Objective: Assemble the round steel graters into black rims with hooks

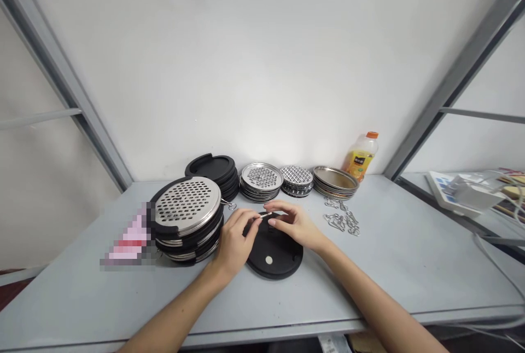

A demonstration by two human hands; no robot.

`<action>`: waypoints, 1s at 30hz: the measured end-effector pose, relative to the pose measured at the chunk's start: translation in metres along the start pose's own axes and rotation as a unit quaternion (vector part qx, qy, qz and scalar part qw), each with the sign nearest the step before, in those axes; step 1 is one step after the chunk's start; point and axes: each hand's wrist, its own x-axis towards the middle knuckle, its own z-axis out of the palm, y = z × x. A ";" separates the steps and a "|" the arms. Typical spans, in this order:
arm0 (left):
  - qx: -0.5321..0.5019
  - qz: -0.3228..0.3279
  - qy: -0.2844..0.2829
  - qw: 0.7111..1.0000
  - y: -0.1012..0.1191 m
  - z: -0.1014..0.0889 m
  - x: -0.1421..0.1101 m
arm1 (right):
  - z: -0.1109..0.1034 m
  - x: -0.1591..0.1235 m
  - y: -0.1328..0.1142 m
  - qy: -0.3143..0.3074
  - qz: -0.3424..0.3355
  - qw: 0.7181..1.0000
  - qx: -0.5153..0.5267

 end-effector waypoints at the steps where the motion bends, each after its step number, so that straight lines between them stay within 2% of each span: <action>1: 0.001 0.002 -0.001 1.000 0.000 0.000 0.000 | 0.001 -0.001 -0.001 -0.005 -0.013 1.000 -0.008; 4: 0.008 0.010 0.005 1.000 0.001 -0.001 -0.001 | 0.003 -0.003 -0.004 -0.023 -0.013 0.999 -0.027; 10: 0.009 0.010 0.016 1.000 0.001 0.000 -0.002 | 0.008 -0.005 -0.004 0.010 -0.015 0.997 -0.079; 15: -0.029 -0.015 -0.021 0.999 0.003 0.000 0.000 | 0.006 -0.003 -0.006 0.003 0.027 1.000 -0.002; 21: -0.047 -0.004 -0.036 0.998 0.000 0.001 0.000 | 0.001 -0.001 -0.003 -0.024 0.063 0.997 0.044; 30: -0.062 0.003 -0.046 0.997 0.001 -0.001 0.000 | 0.003 -0.001 -0.003 -0.042 0.020 0.998 0.032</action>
